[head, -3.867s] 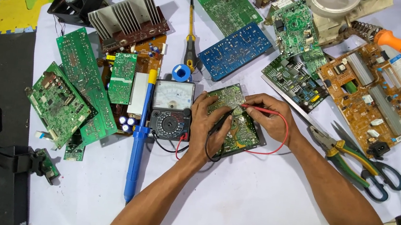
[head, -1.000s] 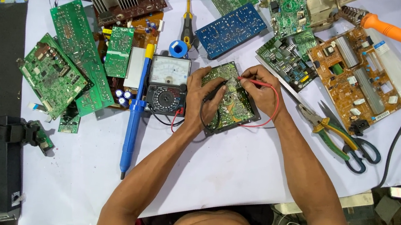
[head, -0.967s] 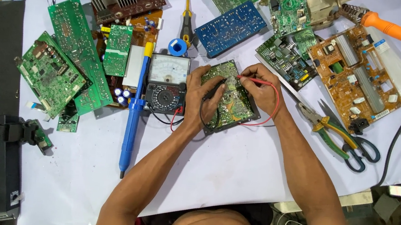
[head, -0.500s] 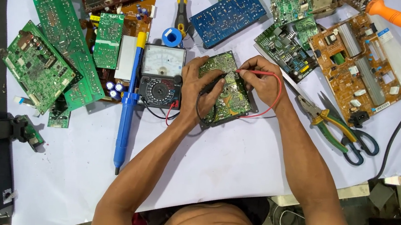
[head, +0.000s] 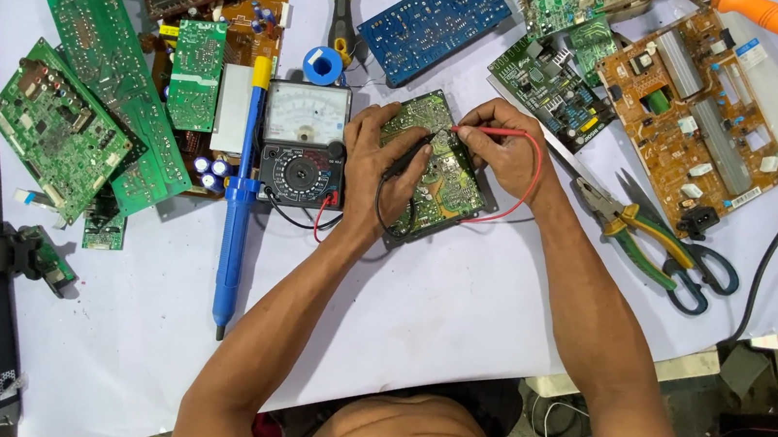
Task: Using a multimeter to test various points on a circuit board for diagnostic purposes.
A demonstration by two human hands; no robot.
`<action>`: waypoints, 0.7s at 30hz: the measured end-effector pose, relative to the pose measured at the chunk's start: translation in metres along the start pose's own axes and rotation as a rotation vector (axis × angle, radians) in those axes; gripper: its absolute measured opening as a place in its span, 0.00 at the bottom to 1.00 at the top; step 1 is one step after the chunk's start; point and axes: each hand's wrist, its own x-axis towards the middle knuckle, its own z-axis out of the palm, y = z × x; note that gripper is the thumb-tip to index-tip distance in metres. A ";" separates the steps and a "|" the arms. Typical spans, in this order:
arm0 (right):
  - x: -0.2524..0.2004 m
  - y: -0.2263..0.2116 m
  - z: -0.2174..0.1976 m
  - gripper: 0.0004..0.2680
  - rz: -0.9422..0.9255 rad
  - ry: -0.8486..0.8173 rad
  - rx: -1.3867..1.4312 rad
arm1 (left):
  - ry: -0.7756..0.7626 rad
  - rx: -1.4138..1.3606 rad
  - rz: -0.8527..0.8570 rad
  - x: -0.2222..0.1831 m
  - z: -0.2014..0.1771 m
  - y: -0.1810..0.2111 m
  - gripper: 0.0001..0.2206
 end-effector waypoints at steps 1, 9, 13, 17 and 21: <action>0.000 -0.001 0.000 0.06 0.001 0.001 -0.001 | 0.000 -0.001 0.000 0.000 0.000 -0.001 0.08; -0.001 -0.010 0.002 0.04 0.000 0.009 -0.006 | -0.011 0.003 -0.002 0.001 -0.001 -0.001 0.08; 0.000 -0.020 0.006 0.05 0.031 0.061 0.017 | 0.022 -0.019 0.004 0.002 0.000 0.000 0.08; 0.000 -0.021 0.007 0.06 0.061 0.079 0.032 | 0.026 -0.023 0.001 0.001 0.001 -0.002 0.08; 0.002 -0.012 0.005 0.05 0.093 0.083 0.004 | 0.004 -0.028 -0.012 0.001 0.001 -0.001 0.08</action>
